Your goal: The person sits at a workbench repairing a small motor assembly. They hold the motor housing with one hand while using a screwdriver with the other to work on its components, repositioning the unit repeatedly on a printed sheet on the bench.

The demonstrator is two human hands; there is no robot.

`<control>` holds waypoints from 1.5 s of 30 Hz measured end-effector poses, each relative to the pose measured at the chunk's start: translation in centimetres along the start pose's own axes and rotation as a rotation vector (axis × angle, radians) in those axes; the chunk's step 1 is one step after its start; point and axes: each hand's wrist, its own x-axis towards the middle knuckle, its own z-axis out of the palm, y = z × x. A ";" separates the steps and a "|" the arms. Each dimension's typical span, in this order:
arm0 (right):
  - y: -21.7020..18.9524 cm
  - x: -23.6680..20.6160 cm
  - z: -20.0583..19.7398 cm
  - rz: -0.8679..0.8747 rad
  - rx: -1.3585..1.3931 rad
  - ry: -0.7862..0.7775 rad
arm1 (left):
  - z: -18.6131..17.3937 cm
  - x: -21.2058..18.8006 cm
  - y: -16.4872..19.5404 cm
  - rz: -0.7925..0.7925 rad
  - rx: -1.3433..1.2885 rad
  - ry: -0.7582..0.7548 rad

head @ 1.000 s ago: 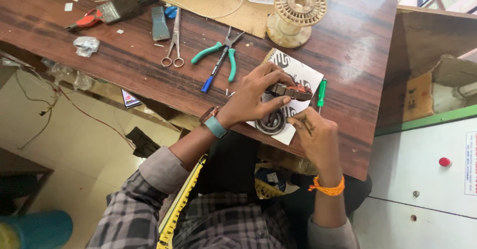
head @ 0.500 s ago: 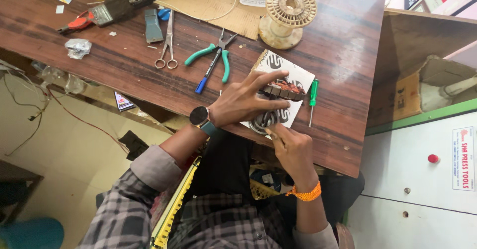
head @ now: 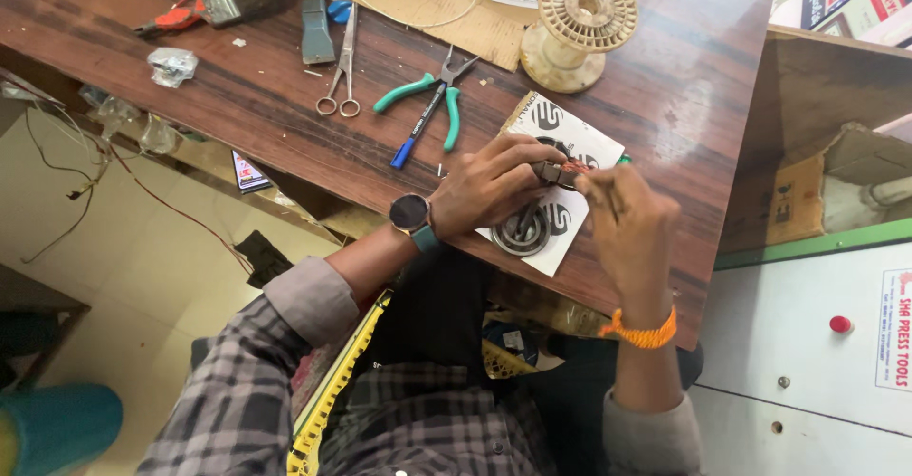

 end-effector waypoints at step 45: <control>2.5 -5.3 3.3 0.209 0.353 0.231 | 0.8 1.9 2.5 -0.333 -0.072 -0.023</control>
